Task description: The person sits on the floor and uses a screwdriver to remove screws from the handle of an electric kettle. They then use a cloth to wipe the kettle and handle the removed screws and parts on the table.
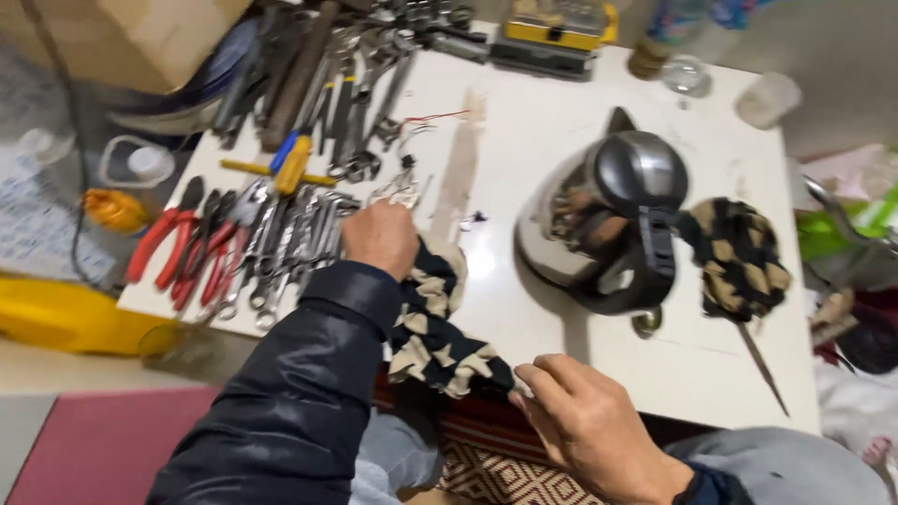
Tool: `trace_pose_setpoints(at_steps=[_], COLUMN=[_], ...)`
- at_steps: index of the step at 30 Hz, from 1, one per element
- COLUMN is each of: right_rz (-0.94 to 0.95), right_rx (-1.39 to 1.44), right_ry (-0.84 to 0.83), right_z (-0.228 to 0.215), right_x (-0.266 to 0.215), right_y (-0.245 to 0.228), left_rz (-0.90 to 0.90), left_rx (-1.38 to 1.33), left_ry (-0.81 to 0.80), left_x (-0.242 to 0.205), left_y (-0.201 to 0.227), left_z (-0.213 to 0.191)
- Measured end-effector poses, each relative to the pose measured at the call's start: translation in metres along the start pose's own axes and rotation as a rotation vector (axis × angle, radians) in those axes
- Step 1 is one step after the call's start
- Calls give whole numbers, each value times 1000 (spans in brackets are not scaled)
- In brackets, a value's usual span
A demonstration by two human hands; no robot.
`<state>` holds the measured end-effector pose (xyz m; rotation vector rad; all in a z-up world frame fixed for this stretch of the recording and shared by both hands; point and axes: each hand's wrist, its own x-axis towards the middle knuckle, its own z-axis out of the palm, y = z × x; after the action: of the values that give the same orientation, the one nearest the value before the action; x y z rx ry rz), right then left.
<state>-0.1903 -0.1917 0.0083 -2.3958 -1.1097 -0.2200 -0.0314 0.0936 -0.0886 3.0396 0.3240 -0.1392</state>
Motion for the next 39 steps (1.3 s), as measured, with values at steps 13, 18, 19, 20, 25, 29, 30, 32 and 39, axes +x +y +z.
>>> trace_pose_setpoints(at_steps=[13, 18, 19, 20, 25, 29, 30, 32, 39], right_rz=[220, 449, 455, 497, 701, 846, 888, 904, 941], right_rx=[-18, 106, 109, 114, 220, 279, 301, 320, 760], right_ry=[123, 276, 277, 269, 349, 331, 330, 364, 747], right_z=[-33, -29, -26, -22, -31, -32, -31, -32, -29], right_x=[-33, -37, -41, -44, -35, -34, -33, -31, -6], right_y=[23, 18, 21, 24, 23, 26, 26, 26, 26], left_rz=[-105, -185, -181, -180, -114, -46, -43, -1, 177], left_rx=[138, 44, 49, 56, 138, 124, 112, 104, -71], left_ry=[-132, -110, -112, -115, -72, 74, 101, 115, 204], left_x=[0, 6, 7, 8, 16, 17, 15, 13, 10], left_y=[34, 33, 34, 34, 25, 24, 22, 25, 21], left_z=[-18, -17, -14, -13, 5, 9, 9, 6, 11])
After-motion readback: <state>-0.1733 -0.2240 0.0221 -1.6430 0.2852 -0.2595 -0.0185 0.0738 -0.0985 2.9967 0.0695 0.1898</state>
